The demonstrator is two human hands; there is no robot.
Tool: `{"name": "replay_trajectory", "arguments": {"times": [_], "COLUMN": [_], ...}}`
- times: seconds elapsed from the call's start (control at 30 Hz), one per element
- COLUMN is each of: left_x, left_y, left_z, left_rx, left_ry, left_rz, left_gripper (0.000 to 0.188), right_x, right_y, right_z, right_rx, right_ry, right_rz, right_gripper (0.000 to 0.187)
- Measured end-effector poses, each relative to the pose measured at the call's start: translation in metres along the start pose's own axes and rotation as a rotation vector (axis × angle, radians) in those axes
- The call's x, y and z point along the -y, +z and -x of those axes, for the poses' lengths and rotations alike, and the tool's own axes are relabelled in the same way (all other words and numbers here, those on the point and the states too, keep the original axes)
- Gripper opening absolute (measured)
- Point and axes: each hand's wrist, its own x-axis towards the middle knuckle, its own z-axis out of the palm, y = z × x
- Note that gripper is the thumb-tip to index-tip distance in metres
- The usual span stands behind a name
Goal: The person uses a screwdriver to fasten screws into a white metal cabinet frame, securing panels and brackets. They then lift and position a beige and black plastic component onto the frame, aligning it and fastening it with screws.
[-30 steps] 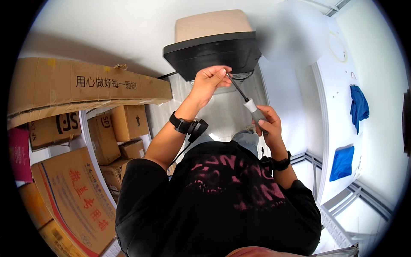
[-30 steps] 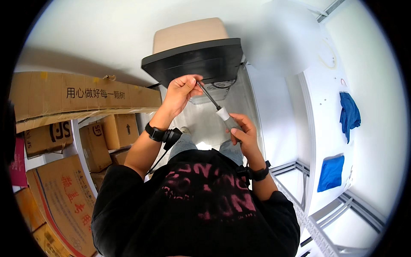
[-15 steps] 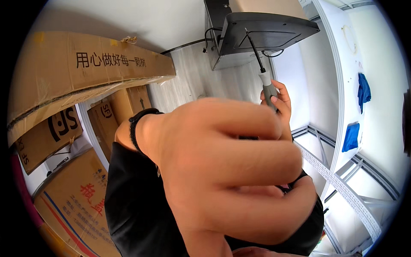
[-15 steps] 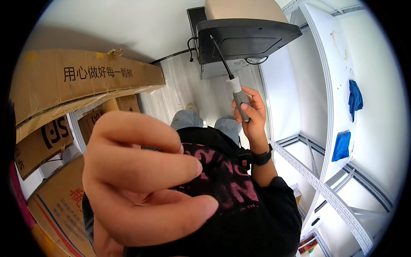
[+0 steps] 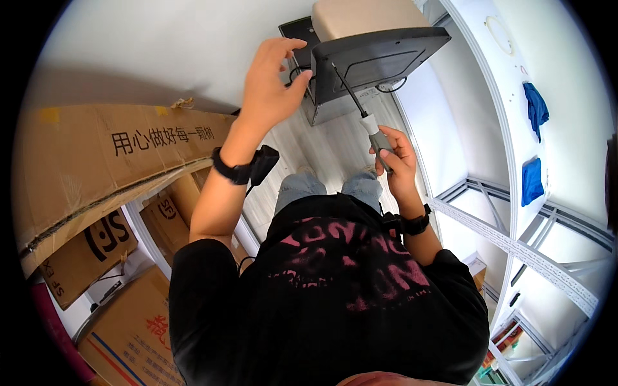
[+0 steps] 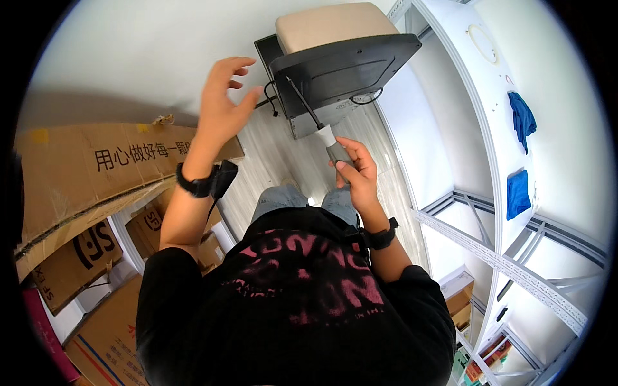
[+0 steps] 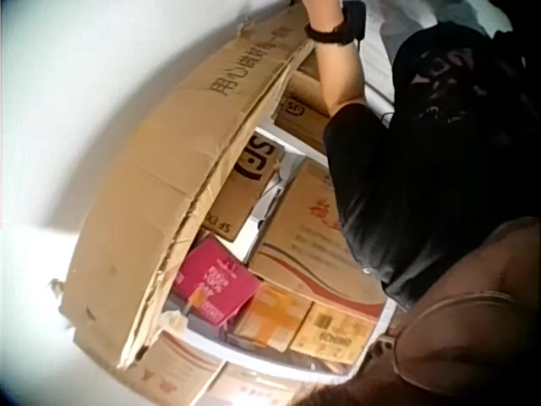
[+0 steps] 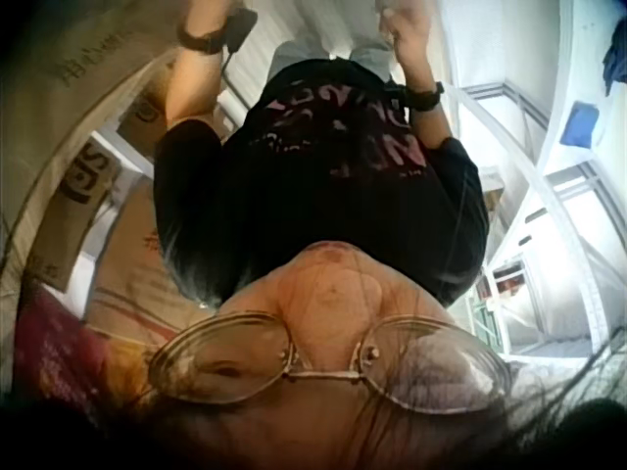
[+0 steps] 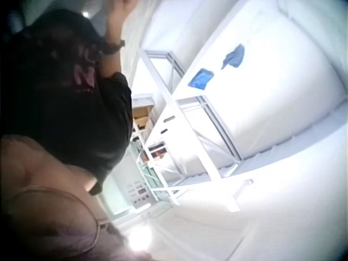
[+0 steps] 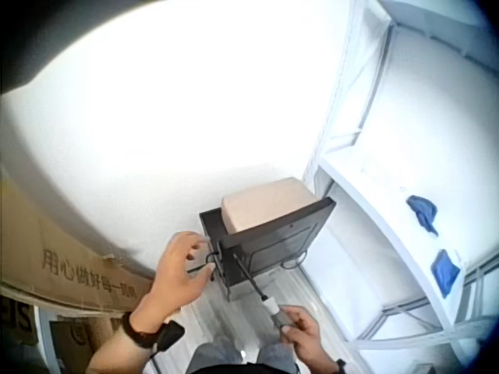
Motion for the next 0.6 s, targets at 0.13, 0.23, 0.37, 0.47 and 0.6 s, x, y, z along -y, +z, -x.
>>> {"name": "replay_trajectory", "arguments": {"times": [0.13, 0.23, 0.37, 0.47, 0.6], "left_x": [0.016, 0.022, 0.028, 0.026, 0.03], "left_y": [0.035, 0.046, 0.056, 0.056, 0.059], "left_z": [-0.009, -0.015, -0.017, -0.016, -0.016], "left_rx": [0.004, 0.077, 0.035, 0.034, 0.005], "left_ry": [-0.062, -0.07, -0.025, -0.065, -0.06], "left_rz": [0.082, 0.054, 0.039, 0.046, 0.024], "left_gripper": [0.053, 0.049, 0.042, 0.04, 0.041], "right_x": [-0.006, -0.009, -0.012, -0.01, -0.002], "right_y": [0.008, 0.015, 0.022, 0.026, 0.032], "right_z": [-0.002, -0.002, -0.004, -0.006, -0.004], "right_rx": [-0.039, -0.075, -0.084, -0.095, -0.096], "right_ry": [0.009, 0.001, -0.023, -0.029, 0.039], "right_rz": [0.02, 0.098, 0.099, 0.104, 0.205], "right_gripper": [0.04, 0.04, 0.04, 0.04, 0.042]}}
